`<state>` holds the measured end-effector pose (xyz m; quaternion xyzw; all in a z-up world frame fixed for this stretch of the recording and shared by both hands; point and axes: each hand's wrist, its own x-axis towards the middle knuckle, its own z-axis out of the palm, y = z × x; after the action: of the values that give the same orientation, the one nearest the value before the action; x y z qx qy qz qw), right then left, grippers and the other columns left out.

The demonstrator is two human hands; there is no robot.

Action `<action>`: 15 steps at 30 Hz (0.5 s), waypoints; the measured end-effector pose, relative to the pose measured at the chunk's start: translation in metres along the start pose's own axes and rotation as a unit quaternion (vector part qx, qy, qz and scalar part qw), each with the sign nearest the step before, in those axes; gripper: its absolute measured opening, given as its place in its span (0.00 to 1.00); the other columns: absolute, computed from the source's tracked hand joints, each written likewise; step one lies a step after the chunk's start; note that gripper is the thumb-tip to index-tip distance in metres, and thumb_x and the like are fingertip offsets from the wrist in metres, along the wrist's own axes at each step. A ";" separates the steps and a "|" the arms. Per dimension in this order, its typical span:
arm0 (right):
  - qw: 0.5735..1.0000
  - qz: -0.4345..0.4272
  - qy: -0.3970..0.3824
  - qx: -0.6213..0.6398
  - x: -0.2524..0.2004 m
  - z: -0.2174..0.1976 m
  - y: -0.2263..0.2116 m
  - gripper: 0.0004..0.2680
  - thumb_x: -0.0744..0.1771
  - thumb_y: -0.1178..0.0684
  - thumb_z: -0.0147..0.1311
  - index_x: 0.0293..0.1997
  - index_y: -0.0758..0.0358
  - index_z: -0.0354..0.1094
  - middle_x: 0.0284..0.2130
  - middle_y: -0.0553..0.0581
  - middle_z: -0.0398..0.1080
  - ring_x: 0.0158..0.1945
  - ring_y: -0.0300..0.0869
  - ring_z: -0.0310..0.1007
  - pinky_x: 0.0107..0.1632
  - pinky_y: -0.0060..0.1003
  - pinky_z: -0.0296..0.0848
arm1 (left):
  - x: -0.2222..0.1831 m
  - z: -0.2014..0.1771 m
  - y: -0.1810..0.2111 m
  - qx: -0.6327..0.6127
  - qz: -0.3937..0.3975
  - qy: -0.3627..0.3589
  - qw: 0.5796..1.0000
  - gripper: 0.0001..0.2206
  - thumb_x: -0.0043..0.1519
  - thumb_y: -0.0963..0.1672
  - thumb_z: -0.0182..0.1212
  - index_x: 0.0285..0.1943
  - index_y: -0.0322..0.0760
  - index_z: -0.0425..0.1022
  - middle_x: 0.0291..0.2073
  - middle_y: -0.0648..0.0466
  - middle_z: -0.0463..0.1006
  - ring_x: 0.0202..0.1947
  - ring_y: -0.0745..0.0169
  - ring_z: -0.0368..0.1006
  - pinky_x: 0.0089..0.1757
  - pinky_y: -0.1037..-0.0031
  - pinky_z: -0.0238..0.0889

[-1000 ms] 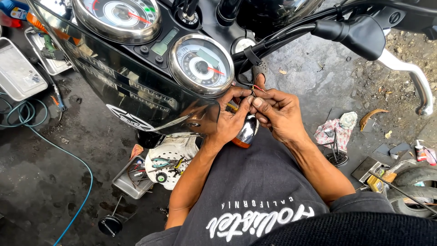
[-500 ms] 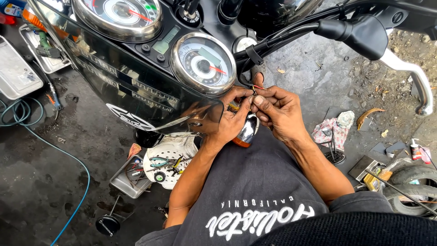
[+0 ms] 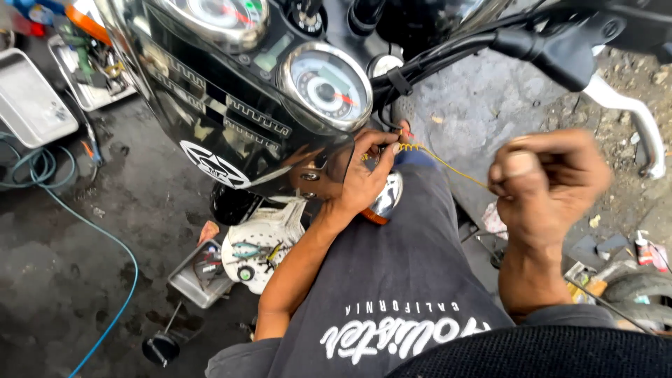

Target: Repairing and testing the electrical wiring of a motorcycle's front indicators and headlight

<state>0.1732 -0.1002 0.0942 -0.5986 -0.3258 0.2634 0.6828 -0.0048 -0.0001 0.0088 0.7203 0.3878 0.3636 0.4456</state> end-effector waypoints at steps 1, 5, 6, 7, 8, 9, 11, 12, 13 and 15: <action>1.000 -0.009 0.001 0.002 0.004 -0.005 0.021 0.08 0.70 0.54 0.58 0.44 0.67 0.62 0.27 0.62 0.66 0.23 0.38 0.65 0.25 0.30 0.63 | 0.003 -0.001 -0.002 0.000 0.009 0.002 1.000 0.02 0.65 0.41 0.64 0.44 0.40 0.79 0.34 0.60 0.77 0.30 0.71 0.67 0.39 0.78 0.68; 0.984 0.125 -0.118 -0.037 0.007 0.003 0.082 0.11 0.67 0.56 0.62 0.50 0.74 0.72 0.20 0.57 0.63 0.21 0.33 0.58 0.24 0.28 0.60 | -0.002 0.001 -0.007 -0.058 -0.024 0.030 0.998 0.08 0.56 0.42 0.73 0.43 0.40 0.82 0.25 0.60 0.72 0.26 0.72 0.72 0.31 0.81 0.68; 0.977 0.175 -0.124 0.025 0.006 0.014 0.092 0.13 0.67 0.52 0.58 0.50 0.76 0.71 0.18 0.55 0.59 0.21 0.32 0.55 0.22 0.28 0.57 | -0.002 0.000 -0.007 -0.065 -0.019 0.037 0.997 0.10 0.54 0.42 0.75 0.43 0.39 0.82 0.24 0.59 0.72 0.26 0.71 0.72 0.31 0.81 0.68; 0.977 0.174 -0.124 0.028 0.011 0.024 0.086 0.13 0.67 0.52 0.58 0.50 0.76 0.71 0.18 0.55 0.59 0.21 0.32 0.55 0.22 0.28 0.57 | -0.001 0.000 -0.004 -0.062 -0.017 0.037 0.997 0.10 0.54 0.42 0.75 0.43 0.39 0.82 0.24 0.59 0.72 0.26 0.71 0.72 0.31 0.81 0.68; 0.966 0.214 -0.142 0.029 0.014 0.034 0.079 0.12 0.66 0.50 0.59 0.46 0.73 0.72 0.17 0.54 0.59 0.20 0.32 0.55 0.21 0.26 0.56 | 0.000 -0.001 0.000 -0.053 0.006 0.042 0.998 0.09 0.54 0.41 0.74 0.41 0.39 0.82 0.25 0.57 0.74 0.26 0.69 0.73 0.31 0.80 0.68; 0.954 0.254 -0.159 0.030 0.019 0.043 0.072 0.12 0.66 0.48 0.59 0.42 0.70 0.74 0.16 0.53 0.59 0.20 0.32 0.55 0.20 0.25 0.55 | 0.002 -0.001 0.004 -0.045 0.029 0.047 0.997 0.07 0.54 0.41 0.73 0.40 0.38 0.81 0.26 0.55 0.77 0.26 0.67 0.74 0.31 0.80 0.68; 0.956 0.230 -0.178 0.020 0.020 0.040 0.089 0.09 0.66 0.51 0.61 0.38 0.69 0.74 0.15 0.53 0.61 0.19 0.30 0.57 0.20 0.23 0.57 | 0.004 -0.002 0.006 -0.040 0.045 0.048 0.997 0.07 0.54 0.41 0.73 0.39 0.39 0.81 0.26 0.55 0.77 0.25 0.66 0.74 0.30 0.78 0.68; 0.955 0.213 -0.204 0.007 0.020 0.039 0.098 0.06 0.67 0.54 0.62 0.35 0.67 0.74 0.14 0.53 0.63 0.19 0.29 0.59 0.21 0.22 0.59 | 0.003 -0.001 0.008 -0.035 0.052 0.054 0.997 0.06 0.54 0.41 0.73 0.39 0.39 0.81 0.26 0.55 0.77 0.25 0.65 0.74 0.30 0.77 0.68; 0.956 0.212 -0.203 0.006 0.022 0.035 0.097 0.06 0.67 0.54 0.62 0.35 0.67 0.74 0.14 0.53 0.63 0.19 0.29 0.59 0.21 0.22 0.59 | 0.002 0.004 0.003 -0.036 0.054 0.054 0.996 0.06 0.54 0.41 0.73 0.39 0.39 0.81 0.26 0.55 0.77 0.25 0.65 0.74 0.30 0.77 0.68; 0.957 0.177 -0.227 -0.024 0.024 0.032 0.098 0.05 0.67 0.55 0.62 0.35 0.65 0.74 0.14 0.51 0.63 0.19 0.28 0.60 0.23 0.21 0.60 | -0.004 0.012 -0.006 -0.082 0.067 0.073 0.992 0.05 0.57 0.40 0.71 0.40 0.40 0.82 0.28 0.54 0.76 0.26 0.66 0.72 0.30 0.76 0.66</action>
<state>0.1675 -0.0480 0.0029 -0.5879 -0.3671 0.5007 0.5186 0.0025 -0.0056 -0.0017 0.6771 0.3393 0.4746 0.4485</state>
